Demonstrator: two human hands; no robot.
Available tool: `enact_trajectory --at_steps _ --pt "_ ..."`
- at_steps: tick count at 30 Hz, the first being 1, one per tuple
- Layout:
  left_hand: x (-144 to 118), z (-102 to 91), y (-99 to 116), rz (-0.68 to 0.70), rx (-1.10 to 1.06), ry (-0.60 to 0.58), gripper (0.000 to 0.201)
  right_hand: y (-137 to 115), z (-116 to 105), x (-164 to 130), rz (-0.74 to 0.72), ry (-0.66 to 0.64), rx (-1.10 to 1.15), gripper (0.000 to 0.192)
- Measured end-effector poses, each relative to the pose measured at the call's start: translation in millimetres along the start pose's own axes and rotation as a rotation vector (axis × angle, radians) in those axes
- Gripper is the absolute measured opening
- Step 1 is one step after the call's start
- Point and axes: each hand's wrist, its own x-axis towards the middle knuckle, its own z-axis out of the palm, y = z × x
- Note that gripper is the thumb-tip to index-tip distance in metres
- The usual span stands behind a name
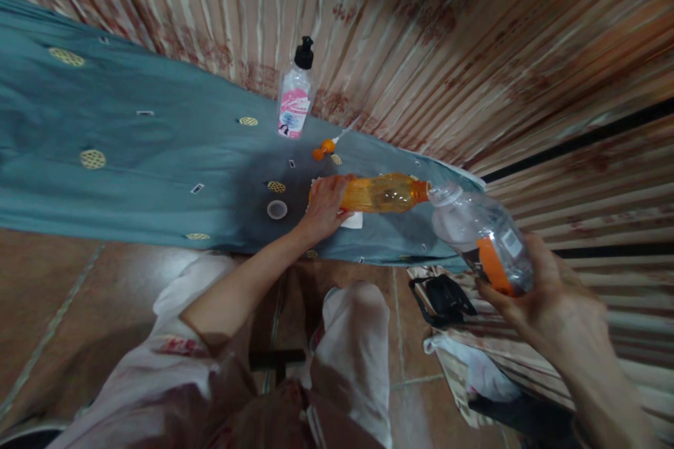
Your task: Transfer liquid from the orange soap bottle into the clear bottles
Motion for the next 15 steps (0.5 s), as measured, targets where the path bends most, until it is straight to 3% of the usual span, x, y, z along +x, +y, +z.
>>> enact_trajectory --at_steps 15 --pt "0.2 1.2 -2.3 0.011 -0.006 -0.003 0.067 2.7 2.7 -2.0 -0.011 0.021 -0.002 0.079"
